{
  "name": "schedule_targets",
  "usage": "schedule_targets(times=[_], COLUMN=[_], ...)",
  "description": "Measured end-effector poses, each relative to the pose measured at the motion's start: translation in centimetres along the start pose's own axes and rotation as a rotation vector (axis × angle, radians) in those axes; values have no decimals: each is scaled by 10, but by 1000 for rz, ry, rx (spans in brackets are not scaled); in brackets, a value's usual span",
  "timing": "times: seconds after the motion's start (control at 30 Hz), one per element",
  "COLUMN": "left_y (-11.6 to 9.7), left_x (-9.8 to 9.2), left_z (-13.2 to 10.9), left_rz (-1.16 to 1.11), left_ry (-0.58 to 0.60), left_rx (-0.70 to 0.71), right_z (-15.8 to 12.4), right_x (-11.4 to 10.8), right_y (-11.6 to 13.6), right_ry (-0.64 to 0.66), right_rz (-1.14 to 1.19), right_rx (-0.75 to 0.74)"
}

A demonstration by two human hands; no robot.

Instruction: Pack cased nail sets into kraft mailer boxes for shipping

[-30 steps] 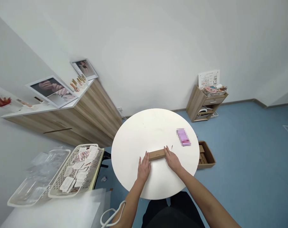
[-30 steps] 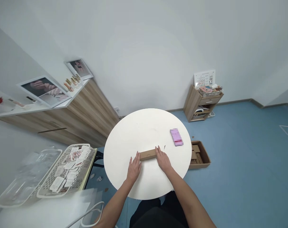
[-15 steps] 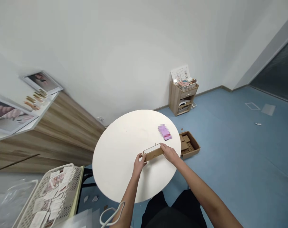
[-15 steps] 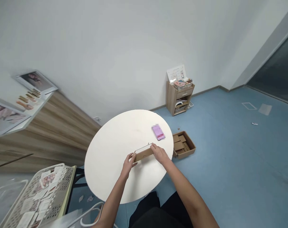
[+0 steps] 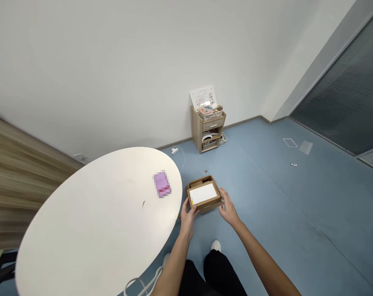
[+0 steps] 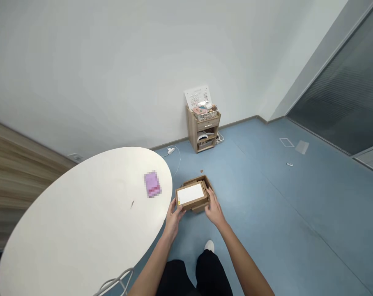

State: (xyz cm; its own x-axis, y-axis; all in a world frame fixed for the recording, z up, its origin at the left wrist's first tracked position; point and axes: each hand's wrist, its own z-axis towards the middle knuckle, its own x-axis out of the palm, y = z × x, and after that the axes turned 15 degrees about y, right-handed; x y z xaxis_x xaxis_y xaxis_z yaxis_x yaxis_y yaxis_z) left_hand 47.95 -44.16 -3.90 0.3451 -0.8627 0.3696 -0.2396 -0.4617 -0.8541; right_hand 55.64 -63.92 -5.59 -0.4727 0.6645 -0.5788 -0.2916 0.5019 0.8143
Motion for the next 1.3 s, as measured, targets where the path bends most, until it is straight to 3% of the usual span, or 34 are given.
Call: schedule_targets(times=[0.07, 0.13, 0.3, 0.47, 0.67, 0.87, 1.03, 1.17, 1.3], left_y=[21, 40, 99, 182, 280, 346, 393, 422, 437], left_x=[16, 23, 14, -20, -82, -124, -138, -150, -160], left_z=[12, 24, 66, 131, 225, 287, 312, 326, 333], left_rz=[34, 47, -3, 46, 455, 750, 1339, 1364, 1311], left_ry=[-11, -40, -181, -200, -54, 27, 383, 419, 395], left_rx=[-26, -97, -356, -433, -585, -470, -249, -287, -282], right_z=[-1, -1, 10, 46, 103, 153, 182, 188, 188], right_x=[-9, -11, 9, 56, 118, 167, 205, 232, 247], right_y=[-30, -56, -112, -189, -300, -381, -432, -466, -484], right_ry=[39, 120, 349, 490, 728, 840, 922, 935, 937], right_rz=[118, 122, -138, -412, -569, -632, -604, -558, -529], right_rx=[132, 175, 62, 100, 75, 59, 57, 113, 170])
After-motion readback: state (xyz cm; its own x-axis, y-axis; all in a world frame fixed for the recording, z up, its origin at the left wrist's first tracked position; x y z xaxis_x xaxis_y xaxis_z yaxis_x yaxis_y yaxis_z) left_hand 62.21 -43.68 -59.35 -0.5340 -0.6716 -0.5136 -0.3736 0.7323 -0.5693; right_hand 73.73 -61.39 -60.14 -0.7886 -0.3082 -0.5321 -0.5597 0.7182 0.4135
